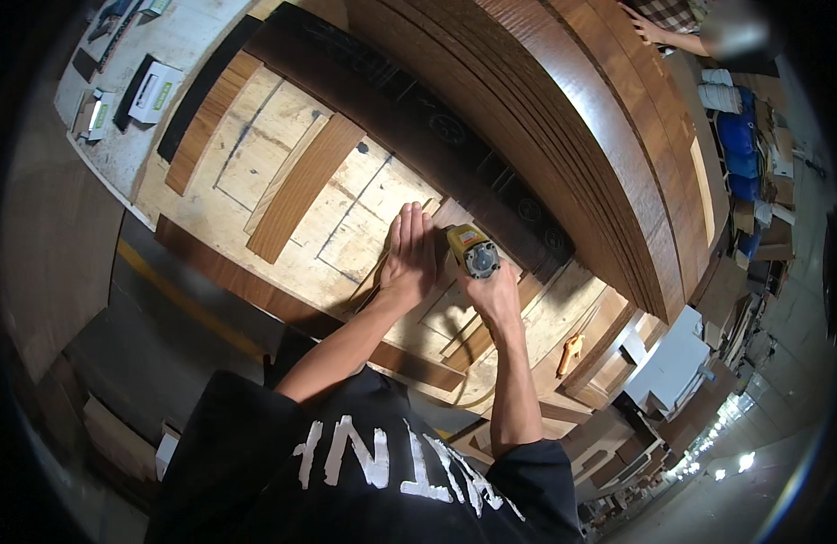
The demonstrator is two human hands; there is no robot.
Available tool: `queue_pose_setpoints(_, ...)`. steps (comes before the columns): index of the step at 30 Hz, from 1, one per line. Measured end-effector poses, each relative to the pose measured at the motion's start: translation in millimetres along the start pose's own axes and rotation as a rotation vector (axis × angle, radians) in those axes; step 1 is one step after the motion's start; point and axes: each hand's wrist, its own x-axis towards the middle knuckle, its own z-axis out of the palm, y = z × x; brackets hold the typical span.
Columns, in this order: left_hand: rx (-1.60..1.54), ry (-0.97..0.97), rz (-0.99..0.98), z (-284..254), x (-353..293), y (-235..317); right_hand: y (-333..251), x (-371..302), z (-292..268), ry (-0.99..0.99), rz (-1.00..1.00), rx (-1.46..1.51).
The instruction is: The person assembles a wooden frame by positioning rectangular wooden pieces on a workbench and securing them with a pneumatic nail gun. They repeatedly place and fasten multiple pieces to form a structured frame.
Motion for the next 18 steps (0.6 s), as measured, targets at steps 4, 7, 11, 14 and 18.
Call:
queue_pose_setpoints(4, -0.172, -0.003, 0.025, -17.5, 3.2, -6.1, -19.5, -9.4, -8.4, 0.000, -0.063, 0.015)
queue_pose_setpoints(7, -0.295, -0.096, 0.127, -30.6, -0.6, -43.2, -14.0, -6.7, -7.4, -0.021, -0.022, -0.033)
queue_pose_setpoints(11, 0.081, 0.164, -0.069, -78.8, 9.5, -123.8, 9.5, 3.3, 9.6, 0.057, -0.034, -0.027)
queue_pose_setpoints(14, 0.268, 0.029, -0.243, -113.4, 18.3, -178.9, -14.1, -7.6, 6.1, 0.018, 0.021, 0.015)
queue_pose_setpoints(18, 0.274, -0.032, -0.148, -113.0, 25.2, -190.5, 10.8, 1.6, 18.4, 0.030, 0.100, 0.069)
